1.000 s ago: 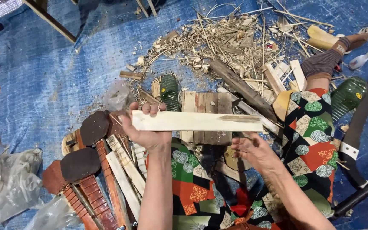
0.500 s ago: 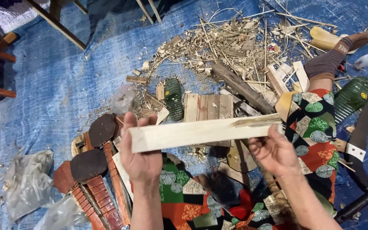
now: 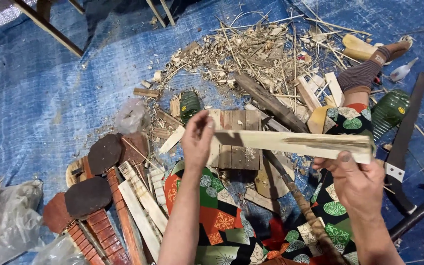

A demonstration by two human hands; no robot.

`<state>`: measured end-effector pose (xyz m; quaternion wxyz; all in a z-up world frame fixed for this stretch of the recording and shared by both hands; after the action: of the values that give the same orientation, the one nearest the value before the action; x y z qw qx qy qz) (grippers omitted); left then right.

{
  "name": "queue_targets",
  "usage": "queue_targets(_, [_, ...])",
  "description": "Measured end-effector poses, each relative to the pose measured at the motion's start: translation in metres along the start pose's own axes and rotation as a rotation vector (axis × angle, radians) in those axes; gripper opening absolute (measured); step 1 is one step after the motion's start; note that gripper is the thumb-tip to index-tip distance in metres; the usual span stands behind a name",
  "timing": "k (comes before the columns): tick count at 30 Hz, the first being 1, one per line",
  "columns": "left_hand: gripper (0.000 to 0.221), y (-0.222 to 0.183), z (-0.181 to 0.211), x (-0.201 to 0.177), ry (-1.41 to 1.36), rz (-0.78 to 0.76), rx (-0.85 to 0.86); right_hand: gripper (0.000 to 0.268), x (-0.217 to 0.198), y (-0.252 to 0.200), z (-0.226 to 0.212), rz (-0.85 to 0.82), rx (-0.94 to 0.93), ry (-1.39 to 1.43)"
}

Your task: Shaping a wooden component by shaving it with a hand-held blade while sitting on the floor.

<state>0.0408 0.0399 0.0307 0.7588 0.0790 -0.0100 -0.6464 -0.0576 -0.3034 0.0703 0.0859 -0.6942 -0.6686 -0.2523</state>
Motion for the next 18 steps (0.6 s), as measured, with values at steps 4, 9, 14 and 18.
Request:
queue_targets(4, [0.049, -0.013, 0.012, 0.029, 0.068, -0.245, 0.217, 0.015, 0.004, 0.0, 0.02, -0.033, 0.061, -0.388])
queue_targets(9, [0.06, -0.022, 0.018, 0.049, 0.009, -0.318, 0.415, 0.027, 0.037, 0.011, 0.031, -0.145, -0.214, -0.75])
queue_targets(14, [0.07, -0.036, 0.029, 0.059, -0.103, -0.439, 0.555, 0.026, 0.07, 0.018, 0.03, -0.206, -0.174, -0.713])
queue_targets(18, [0.066, -0.043, 0.015, 0.071, -0.119, -0.459, 0.583, 0.032, 0.081, 0.016, 0.047, -0.262, -0.133, -0.721])
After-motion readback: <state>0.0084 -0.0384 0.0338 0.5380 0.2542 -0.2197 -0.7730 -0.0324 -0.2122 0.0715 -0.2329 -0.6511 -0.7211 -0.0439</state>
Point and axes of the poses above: each hand's wrist, its own y-axis towards the middle knuckle, its own x-axis out of the palm, z = x × y, the point moved 7 cm from there along y, towards the middle knuckle, and after that the axes turned 4 degrees about -z, right-handed, at the moved point
